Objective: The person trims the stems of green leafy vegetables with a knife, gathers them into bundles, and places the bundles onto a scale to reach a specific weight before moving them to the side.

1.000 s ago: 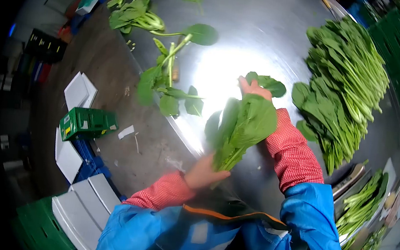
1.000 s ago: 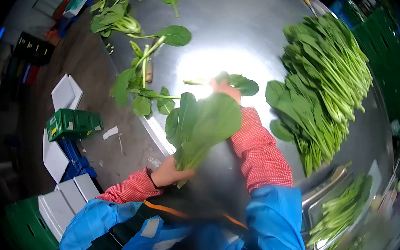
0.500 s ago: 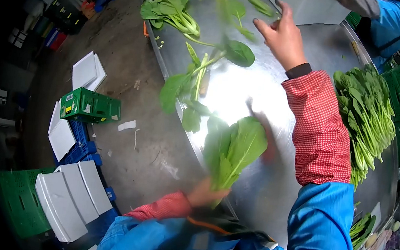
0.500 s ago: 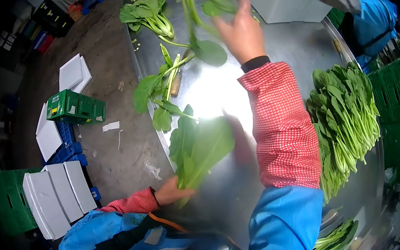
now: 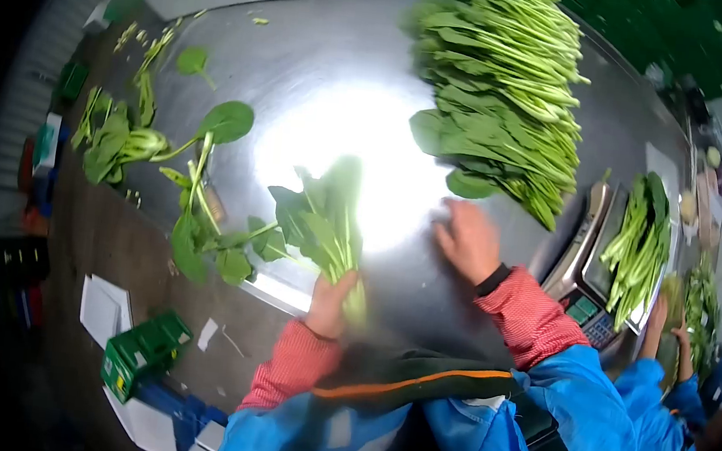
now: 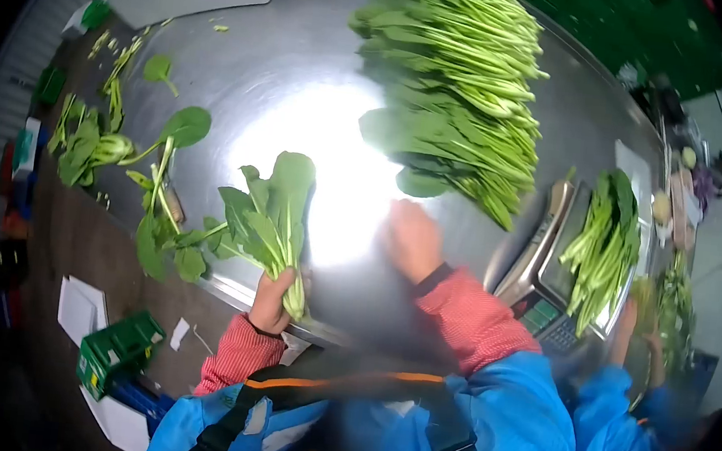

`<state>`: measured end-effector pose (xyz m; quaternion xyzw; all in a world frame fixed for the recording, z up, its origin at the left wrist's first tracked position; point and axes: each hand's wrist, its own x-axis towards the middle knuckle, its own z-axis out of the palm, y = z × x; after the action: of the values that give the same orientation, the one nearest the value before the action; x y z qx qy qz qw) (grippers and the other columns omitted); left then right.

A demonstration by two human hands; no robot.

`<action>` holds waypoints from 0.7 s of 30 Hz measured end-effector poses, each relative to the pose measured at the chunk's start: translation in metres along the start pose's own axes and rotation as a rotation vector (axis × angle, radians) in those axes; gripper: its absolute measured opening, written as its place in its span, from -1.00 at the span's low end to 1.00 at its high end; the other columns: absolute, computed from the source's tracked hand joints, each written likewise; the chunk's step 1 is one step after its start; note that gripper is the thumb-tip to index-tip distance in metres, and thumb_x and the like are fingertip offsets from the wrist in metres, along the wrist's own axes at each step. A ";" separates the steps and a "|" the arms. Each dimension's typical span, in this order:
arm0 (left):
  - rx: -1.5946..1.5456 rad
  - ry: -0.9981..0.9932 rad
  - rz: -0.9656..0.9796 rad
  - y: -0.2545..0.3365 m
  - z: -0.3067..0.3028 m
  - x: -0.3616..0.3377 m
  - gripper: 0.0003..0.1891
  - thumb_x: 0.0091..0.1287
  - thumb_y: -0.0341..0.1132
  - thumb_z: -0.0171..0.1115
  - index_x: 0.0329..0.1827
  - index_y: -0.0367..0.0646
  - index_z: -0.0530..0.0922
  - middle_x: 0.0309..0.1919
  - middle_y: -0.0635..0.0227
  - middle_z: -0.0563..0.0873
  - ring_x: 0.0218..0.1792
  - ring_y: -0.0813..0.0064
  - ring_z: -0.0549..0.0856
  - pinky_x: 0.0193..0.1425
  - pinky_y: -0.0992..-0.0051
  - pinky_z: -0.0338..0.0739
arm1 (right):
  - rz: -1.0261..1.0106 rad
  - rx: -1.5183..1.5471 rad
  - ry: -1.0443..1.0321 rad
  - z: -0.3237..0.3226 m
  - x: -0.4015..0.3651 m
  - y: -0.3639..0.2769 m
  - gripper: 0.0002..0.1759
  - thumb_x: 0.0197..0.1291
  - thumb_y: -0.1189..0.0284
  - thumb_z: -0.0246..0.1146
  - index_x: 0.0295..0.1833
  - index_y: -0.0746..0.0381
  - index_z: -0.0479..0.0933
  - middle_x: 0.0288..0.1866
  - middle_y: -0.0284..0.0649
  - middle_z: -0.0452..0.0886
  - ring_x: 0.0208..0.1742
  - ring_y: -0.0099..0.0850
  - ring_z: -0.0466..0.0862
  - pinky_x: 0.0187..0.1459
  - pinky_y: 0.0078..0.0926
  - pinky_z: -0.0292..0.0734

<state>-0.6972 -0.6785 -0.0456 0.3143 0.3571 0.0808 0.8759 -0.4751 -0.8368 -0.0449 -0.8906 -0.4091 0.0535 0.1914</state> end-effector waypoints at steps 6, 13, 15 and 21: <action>0.036 -0.182 -0.124 -0.019 0.025 0.036 -0.73 0.46 -0.24 0.14 0.09 -0.19 0.42 -0.17 0.30 0.63 -0.25 0.48 0.65 -0.21 0.47 0.64 | 0.155 -0.396 0.280 -0.088 0.032 0.075 -0.37 -0.10 0.43 0.46 0.14 0.25 0.40 -0.04 -0.06 0.51 -0.02 -0.08 0.56 -0.06 -0.18 0.52; 0.003 -0.183 -0.235 -0.052 0.070 0.036 -0.69 0.37 -0.26 0.25 0.05 -0.24 0.47 -0.24 0.27 0.64 -0.29 0.44 0.66 -0.27 0.43 0.63 | 0.302 -0.453 0.039 -0.093 0.029 0.155 -0.33 -0.24 0.18 0.56 -0.03 0.25 0.45 -0.11 -0.07 0.53 -0.05 -0.08 0.60 -0.11 -0.15 0.54; 0.001 -0.133 -0.195 -0.069 0.088 0.037 -0.67 0.32 -0.28 0.31 0.04 -0.28 0.51 -0.27 0.26 0.64 -0.35 0.44 0.64 -0.34 0.45 0.59 | 0.236 -0.359 0.125 -0.071 0.003 0.143 -0.46 -0.17 0.19 0.51 -0.13 0.25 0.48 -0.18 -0.05 0.53 -0.15 -0.05 0.61 -0.16 -0.12 0.56; -0.029 -0.153 -0.156 -0.102 0.113 0.065 -0.58 0.34 -0.34 0.27 0.21 -0.21 0.39 -0.05 0.22 0.60 -0.07 0.34 0.64 -0.12 0.31 0.62 | 0.190 -0.147 0.075 -0.067 -0.037 0.113 -0.56 -0.06 0.27 0.45 -0.14 0.28 0.48 -0.20 -0.03 0.55 -0.14 -0.07 0.61 -0.14 -0.14 0.56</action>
<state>-0.5820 -0.7913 -0.0832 0.2783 0.3112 -0.0067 0.9087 -0.4029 -0.9514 -0.0288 -0.9384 -0.3181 0.0079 0.1350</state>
